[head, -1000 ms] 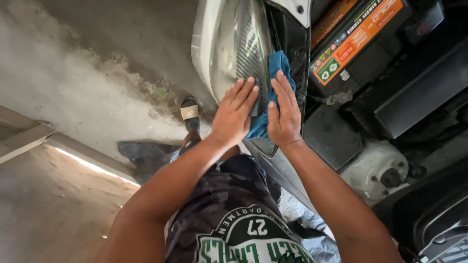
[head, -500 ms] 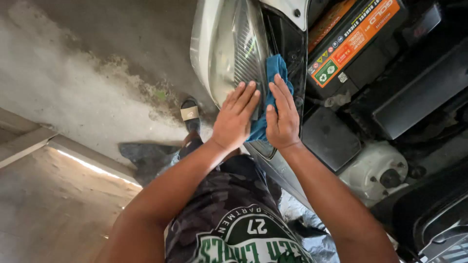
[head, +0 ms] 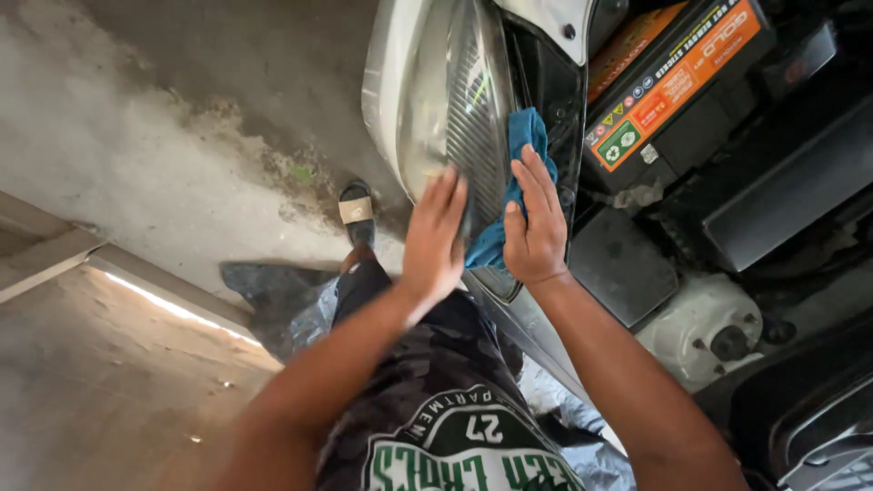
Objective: Cleaning and sanding car headlights to restore clarity.
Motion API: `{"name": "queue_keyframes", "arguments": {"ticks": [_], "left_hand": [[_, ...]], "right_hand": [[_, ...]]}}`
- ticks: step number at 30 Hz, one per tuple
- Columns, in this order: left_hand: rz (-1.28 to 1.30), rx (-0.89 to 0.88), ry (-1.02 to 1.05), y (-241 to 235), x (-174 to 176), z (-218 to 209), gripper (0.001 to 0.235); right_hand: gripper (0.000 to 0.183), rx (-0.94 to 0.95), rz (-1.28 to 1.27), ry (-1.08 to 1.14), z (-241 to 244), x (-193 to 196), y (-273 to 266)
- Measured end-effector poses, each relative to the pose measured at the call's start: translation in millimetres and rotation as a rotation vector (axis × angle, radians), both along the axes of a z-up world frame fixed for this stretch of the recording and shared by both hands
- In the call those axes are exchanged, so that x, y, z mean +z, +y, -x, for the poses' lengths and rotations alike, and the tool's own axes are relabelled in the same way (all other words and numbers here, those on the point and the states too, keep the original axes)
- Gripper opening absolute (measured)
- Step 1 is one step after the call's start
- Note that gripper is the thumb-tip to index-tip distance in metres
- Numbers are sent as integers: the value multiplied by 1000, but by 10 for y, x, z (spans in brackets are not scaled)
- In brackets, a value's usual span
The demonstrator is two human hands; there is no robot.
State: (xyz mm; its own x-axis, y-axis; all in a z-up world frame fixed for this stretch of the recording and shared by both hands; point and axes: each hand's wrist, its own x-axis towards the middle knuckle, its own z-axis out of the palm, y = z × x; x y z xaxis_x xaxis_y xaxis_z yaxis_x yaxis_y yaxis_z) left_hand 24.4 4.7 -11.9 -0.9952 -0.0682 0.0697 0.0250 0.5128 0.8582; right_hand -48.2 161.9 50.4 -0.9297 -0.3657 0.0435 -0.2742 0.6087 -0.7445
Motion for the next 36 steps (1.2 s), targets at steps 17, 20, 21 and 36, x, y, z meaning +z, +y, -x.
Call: {"name": "queue_keyframes", "arguments": {"ticks": [17,20,21,36], "left_hand": [[-182,151,-43,-86,-362,-158,64],[-182,159,-59,-146,-580,184,63],[-165,181,-87,-208,-700,448,63],[-270,96,-92,-489,-680,385,65]], "right_hand": [[55,164,-265,20,125,-160,-43],[65,217,-308,51,443,-278,-175],[71,226,-308,58,628,-334,-268],[62,53,-129,-10,1175,-578,-641]]}}
